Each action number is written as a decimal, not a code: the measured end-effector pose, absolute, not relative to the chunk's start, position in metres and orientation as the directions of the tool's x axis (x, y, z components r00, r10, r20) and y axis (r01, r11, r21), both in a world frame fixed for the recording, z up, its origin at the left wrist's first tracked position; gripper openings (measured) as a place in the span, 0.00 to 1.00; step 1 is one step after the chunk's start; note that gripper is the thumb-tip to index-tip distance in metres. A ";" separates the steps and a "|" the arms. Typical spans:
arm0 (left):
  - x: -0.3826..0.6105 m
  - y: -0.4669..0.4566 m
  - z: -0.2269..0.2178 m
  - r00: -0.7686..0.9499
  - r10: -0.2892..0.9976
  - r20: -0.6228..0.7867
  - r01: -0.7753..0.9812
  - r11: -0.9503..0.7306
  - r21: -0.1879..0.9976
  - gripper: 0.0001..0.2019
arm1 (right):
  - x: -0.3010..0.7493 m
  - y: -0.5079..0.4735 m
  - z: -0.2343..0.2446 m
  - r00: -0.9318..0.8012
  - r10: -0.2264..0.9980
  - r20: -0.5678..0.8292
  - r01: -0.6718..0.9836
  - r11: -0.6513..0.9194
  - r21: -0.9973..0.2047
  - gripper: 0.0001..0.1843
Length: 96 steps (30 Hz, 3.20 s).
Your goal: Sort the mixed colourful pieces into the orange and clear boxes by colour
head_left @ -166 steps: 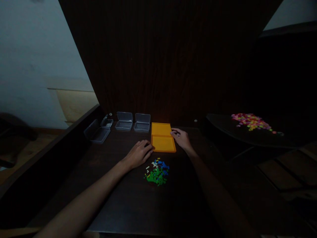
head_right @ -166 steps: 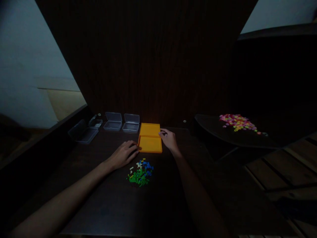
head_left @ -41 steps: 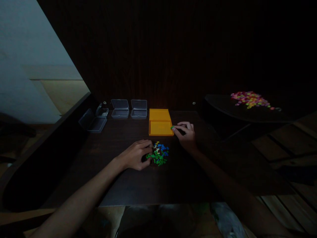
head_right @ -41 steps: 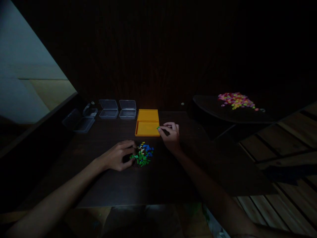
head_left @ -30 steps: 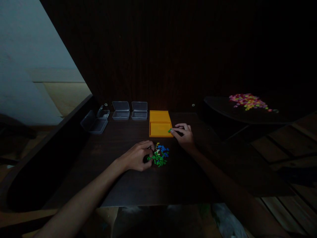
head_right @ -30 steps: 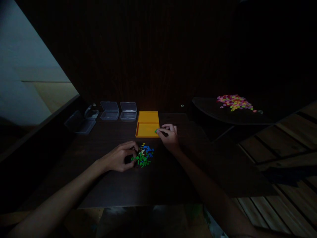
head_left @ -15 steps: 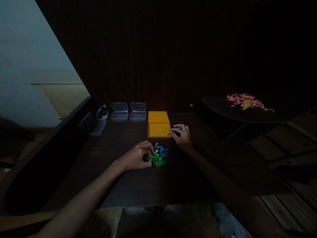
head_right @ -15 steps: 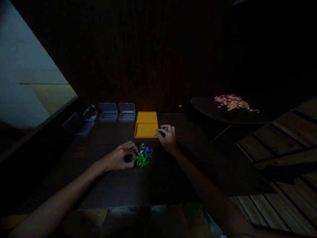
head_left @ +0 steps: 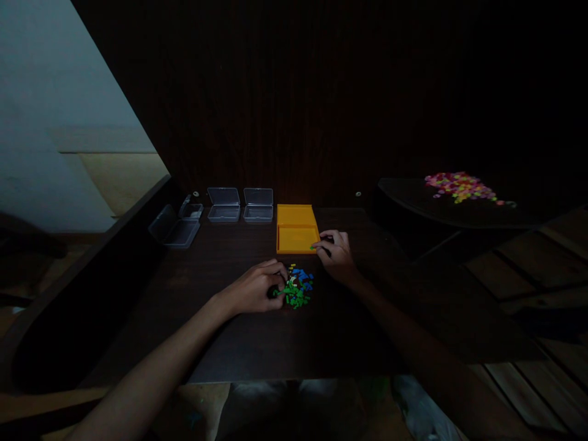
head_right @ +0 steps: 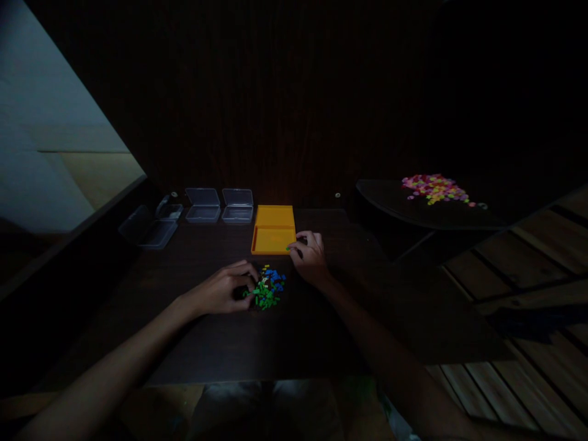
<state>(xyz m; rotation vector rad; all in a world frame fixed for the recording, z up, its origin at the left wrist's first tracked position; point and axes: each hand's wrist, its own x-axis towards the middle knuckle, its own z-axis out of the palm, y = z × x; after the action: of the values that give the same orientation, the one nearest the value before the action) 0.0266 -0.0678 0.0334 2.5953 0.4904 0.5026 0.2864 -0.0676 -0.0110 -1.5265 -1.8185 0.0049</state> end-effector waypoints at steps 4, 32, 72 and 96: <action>0.026 -0.067 0.034 0.876 0.409 0.258 0.251 -0.840 0.480 0.03 | 0.287 -0.067 -0.012 -0.031 0.859 0.512 0.851 0.291 -0.437 0.17; 0.028 -0.068 0.032 0.858 0.416 0.300 0.225 -0.831 0.509 0.02 | 0.287 -0.061 0.001 -0.284 0.854 0.436 0.881 0.412 -0.233 0.18; 0.024 -0.059 0.034 0.788 0.522 0.325 0.236 -0.745 0.624 0.06 | 0.287 -0.061 -0.001 -0.269 0.910 0.316 0.920 0.340 -0.196 0.25; 0.024 -0.059 0.030 0.675 0.652 0.346 0.319 -0.680 0.660 0.09 | 0.284 -0.064 -0.001 -0.273 0.903 0.330 0.931 0.335 -0.147 0.29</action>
<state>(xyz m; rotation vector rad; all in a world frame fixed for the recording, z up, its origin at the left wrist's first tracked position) 0.0241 -0.0585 0.0302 2.3231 0.7466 0.7779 0.2844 -0.0643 -0.0015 -1.6256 -2.2520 -0.1063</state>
